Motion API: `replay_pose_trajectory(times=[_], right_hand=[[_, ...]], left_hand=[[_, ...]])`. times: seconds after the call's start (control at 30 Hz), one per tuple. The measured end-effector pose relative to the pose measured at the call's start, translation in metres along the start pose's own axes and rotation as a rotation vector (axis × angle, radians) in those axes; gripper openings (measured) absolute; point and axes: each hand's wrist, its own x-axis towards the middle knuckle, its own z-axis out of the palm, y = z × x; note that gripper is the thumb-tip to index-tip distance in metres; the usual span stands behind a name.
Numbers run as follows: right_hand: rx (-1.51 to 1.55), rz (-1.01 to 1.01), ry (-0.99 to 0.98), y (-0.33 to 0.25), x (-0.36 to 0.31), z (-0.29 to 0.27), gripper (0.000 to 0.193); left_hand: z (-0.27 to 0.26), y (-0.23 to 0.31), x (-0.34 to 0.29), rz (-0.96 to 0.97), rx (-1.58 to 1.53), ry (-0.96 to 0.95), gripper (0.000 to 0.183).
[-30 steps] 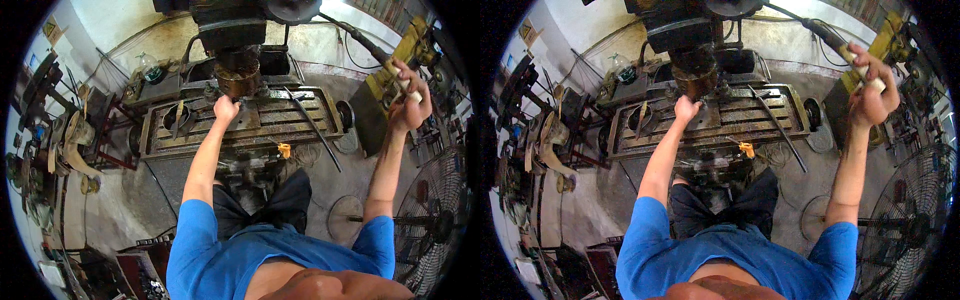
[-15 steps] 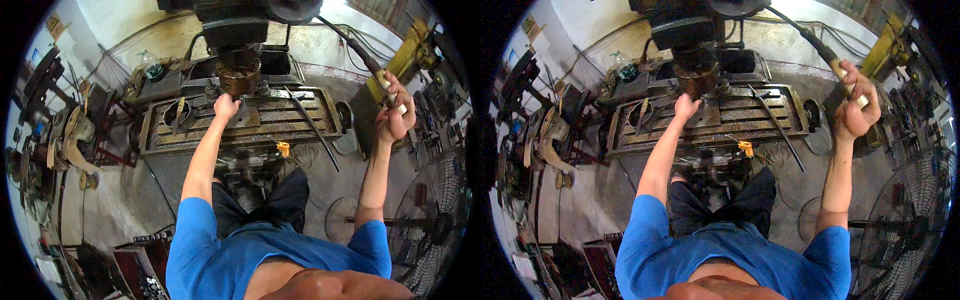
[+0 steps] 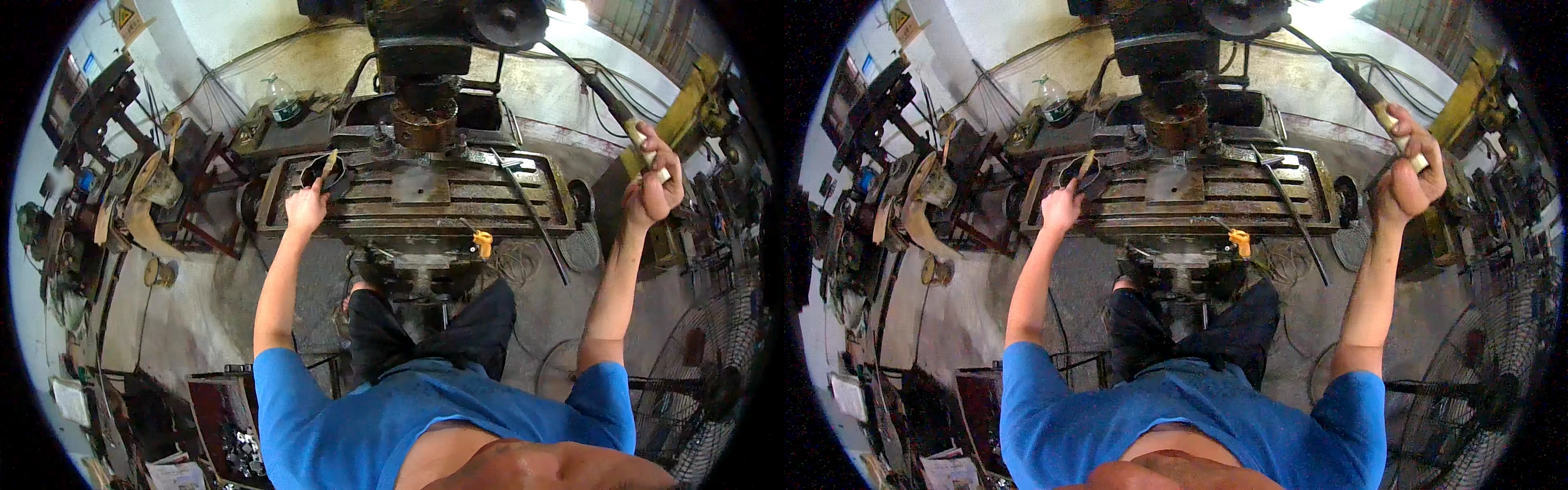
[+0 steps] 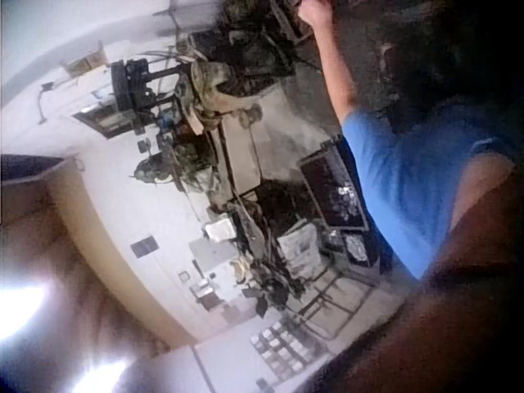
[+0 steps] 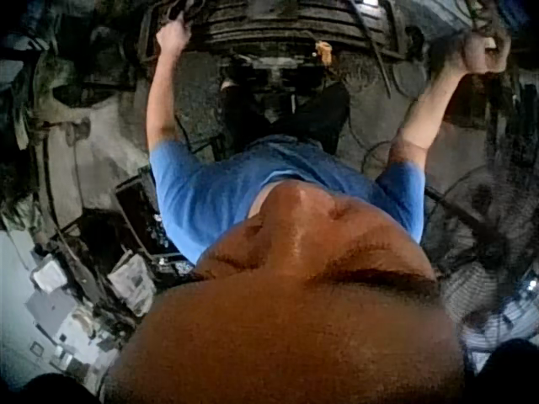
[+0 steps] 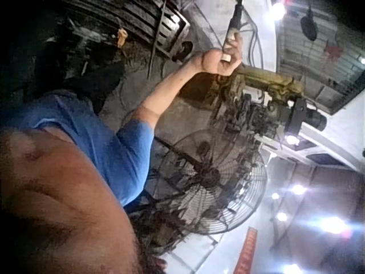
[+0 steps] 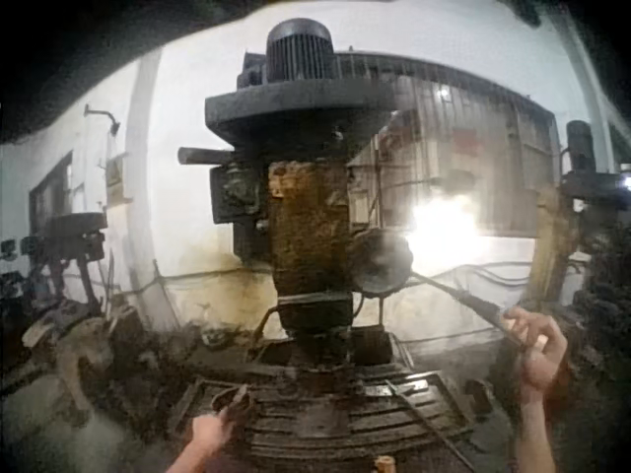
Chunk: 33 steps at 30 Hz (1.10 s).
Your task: The person picks up metal components from a bin, positions them on a milling machine, and uses a handheld air nozzle to clear metal shavings from the work area and the machine table.
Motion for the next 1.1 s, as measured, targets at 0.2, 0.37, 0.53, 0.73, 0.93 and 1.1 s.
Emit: replay_pose_trajectory(times=[0.2, 0.37, 0.53, 0.73, 0.93, 1.1], right_hand=[[0.049, -0.040, 0.069, 0.006, -0.016, -0.002, 0.012], [0.023, 0.002, 0.020, 0.001, -0.011, -0.007, 0.012], [-0.002, -0.022, 0.027, 0.001, -0.011, -0.003, 0.014], [0.021, 0.008, 0.048, 0.001, -0.023, 0.000, 0.012], [-0.046, 0.029, 0.049, 0.000, -0.033, -0.003, 0.008], [-0.037, 0.046, 0.056, 0.005, -0.040, -0.002, 0.011]], left_hand=[[0.030, 0.027, 0.006, -0.187, -0.949, 0.180, 0.024], [0.027, 0.108, 0.030, -0.165, -1.068, 0.061, 0.025], [0.067, 0.140, 0.064, -0.187, -1.068, 0.174, 0.023], [0.087, 0.143, 0.064, -0.177, -1.084, 0.157, 0.024], [0.073, 0.138, 0.056, -0.186, -1.107, 0.038, 0.025], [0.069, 0.128, 0.043, -0.172, -1.217, -0.032, 0.026]])
